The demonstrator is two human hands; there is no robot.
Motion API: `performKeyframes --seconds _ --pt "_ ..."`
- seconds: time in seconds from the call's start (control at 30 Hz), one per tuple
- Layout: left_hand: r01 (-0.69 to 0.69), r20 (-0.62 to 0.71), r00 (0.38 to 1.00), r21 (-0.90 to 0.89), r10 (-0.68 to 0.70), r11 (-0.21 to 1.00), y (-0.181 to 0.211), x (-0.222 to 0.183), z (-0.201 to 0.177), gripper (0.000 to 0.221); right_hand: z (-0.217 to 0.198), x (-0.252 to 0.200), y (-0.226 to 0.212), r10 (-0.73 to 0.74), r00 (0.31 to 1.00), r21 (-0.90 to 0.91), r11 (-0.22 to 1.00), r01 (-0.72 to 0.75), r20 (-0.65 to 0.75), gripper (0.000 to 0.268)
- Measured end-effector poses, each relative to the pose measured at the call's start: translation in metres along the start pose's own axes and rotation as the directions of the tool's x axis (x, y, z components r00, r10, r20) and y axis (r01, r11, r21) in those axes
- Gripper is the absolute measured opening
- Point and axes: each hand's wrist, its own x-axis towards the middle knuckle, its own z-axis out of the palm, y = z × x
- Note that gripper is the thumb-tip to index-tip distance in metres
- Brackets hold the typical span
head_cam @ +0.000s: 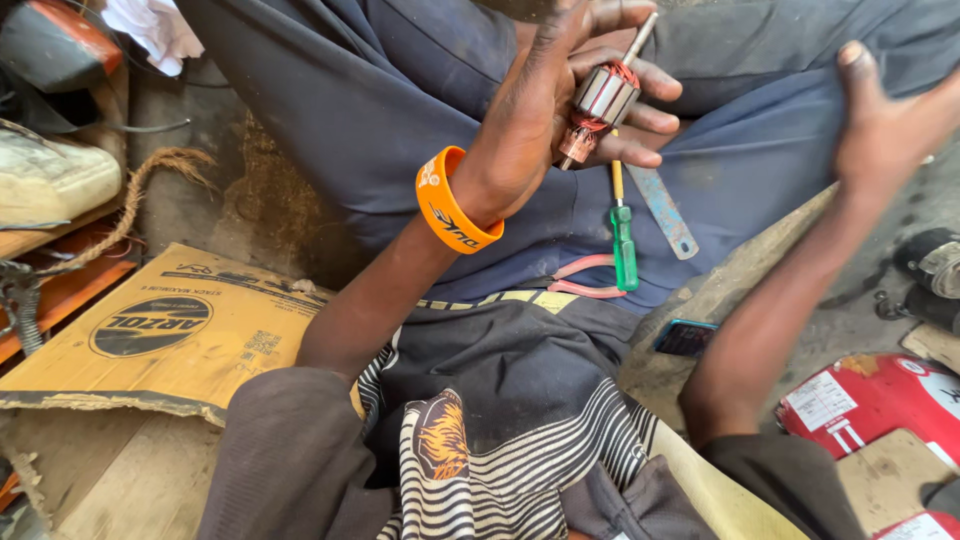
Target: The person sits on the floor and uses a metal file to scrape the commutator of a small electric motor. They rotate the motor by hand and file different sections of the commutator, then inspect the component.
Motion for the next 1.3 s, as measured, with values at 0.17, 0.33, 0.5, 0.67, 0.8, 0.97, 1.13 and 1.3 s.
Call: performKeyframes --seconds 0.17,0.33,0.5,0.67,0.8,0.97,1.13,1.3 --pt "-0.012 -0.014 1.0 0.041 0.013 0.999 -0.015 0.004 0.001 0.068 0.002 -0.065 -0.087 0.045 0.995 -0.28 0.958 -0.067 -0.083 0.068" --pt "-0.025 -0.089 0.991 0.631 0.105 0.776 -0.044 -0.007 0.034 0.055 -0.014 -0.105 -0.168 0.341 0.882 0.641 0.606 -0.472 0.326 0.048" --pt "-0.21 0.119 0.952 0.923 0.28 0.321 -0.015 -0.022 0.074 0.054 0.027 -0.106 -0.184 0.035 0.878 0.793 0.413 -0.448 0.478 0.063" --pt "0.254 -0.058 0.869 0.904 0.491 -0.343 0.083 -0.042 0.009 0.046 0.026 -0.084 -0.159 0.228 0.732 0.707 0.191 -0.681 0.643 0.032" --pt "0.598 -0.171 0.652 0.715 0.738 -0.362 0.102 -0.058 -0.112 0.084 0.013 -0.039 -0.139 0.186 0.772 0.777 0.065 -0.627 0.608 0.028" --pt "0.543 -0.211 0.385 0.839 0.899 -0.036 0.11 -0.023 -0.166 0.066 0.019 0.024 -0.119 0.198 0.781 0.798 -0.011 -0.602 0.592 0.035" --pt "-0.053 0.244 0.563 0.964 0.79 -0.259 0.073 0.021 -0.049 0.043 0.05 0.054 -0.099 0.11 0.826 0.824 0.077 -0.561 0.552 0.019" --pt "-0.379 0.526 0.665 0.849 0.53 -0.368 -0.038 0.123 -0.039 0.028 0.067 0.044 -0.077 0.167 0.817 0.827 0.017 -0.563 0.552 0.019"
